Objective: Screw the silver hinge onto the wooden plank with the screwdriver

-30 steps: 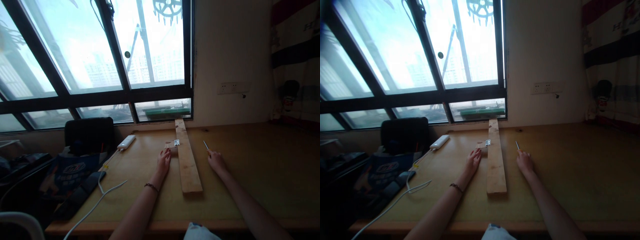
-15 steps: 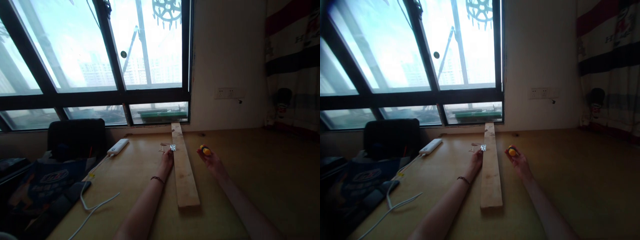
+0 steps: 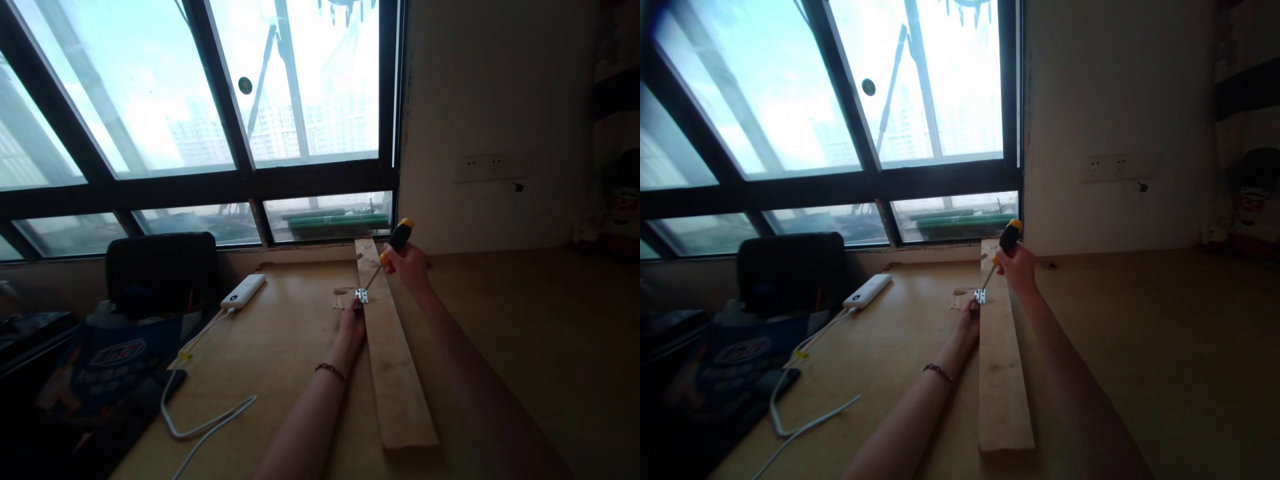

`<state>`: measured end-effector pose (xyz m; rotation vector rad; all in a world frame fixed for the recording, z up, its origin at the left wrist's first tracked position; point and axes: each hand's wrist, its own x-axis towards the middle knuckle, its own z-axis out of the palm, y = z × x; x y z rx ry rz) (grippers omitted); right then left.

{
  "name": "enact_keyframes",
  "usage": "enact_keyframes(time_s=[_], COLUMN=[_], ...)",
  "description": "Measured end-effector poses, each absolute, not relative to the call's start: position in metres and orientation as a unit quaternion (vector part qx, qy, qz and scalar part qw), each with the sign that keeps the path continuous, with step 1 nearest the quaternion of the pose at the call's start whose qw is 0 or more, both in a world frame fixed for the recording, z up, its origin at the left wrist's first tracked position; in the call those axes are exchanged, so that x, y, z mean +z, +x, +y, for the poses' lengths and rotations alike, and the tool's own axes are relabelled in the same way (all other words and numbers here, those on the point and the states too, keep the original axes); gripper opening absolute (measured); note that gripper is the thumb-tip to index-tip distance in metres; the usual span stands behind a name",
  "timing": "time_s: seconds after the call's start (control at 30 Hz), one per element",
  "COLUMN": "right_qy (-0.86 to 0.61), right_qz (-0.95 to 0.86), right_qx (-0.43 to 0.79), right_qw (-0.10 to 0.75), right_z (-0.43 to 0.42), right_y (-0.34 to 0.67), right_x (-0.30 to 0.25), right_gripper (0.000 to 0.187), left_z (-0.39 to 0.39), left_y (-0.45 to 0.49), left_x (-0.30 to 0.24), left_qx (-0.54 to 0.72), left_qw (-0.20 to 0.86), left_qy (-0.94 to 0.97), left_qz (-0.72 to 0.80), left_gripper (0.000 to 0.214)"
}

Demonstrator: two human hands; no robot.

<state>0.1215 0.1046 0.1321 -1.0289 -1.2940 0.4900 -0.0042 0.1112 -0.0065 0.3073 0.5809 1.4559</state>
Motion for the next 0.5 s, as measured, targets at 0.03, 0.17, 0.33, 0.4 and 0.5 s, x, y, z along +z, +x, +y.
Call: enact_keyframes(time_s=[0.03,0.17,0.33,0.4,0.5], right_qy=[-0.453,-0.433,-0.416,-0.415,-0.420], right_qz=[-0.584,-0.609,-0.595,-0.592,-0.599], right_qx=[0.231,0.272,0.311,0.316,0.312], right_qw=[0.633,0.607,0.613,0.614,0.607], right_z=[0.107,0.114,0.117,0.118,0.120], right_y=[0.120,0.118,0.119,0.119,0.118], right_x=[0.130,0.119,0.115,0.115,0.113], right_gripper=[0.035,0.034,0.033,0.032,0.031], left_z=[0.112,0.116,0.118,0.117,0.115], left_y=[-0.004,-0.002,-0.001,-0.001,-0.001], left_x=[-0.007,-0.011,-0.014,-0.013,-0.010], left_qx=[0.656,0.649,0.658,0.653,0.642], left_qw=[0.696,0.706,0.698,0.702,0.712], left_qy=[0.134,0.124,0.126,0.123,0.111], left_qz=[0.259,0.255,0.254,0.256,0.262], left_gripper=[0.010,0.011,0.012,0.012,0.012])
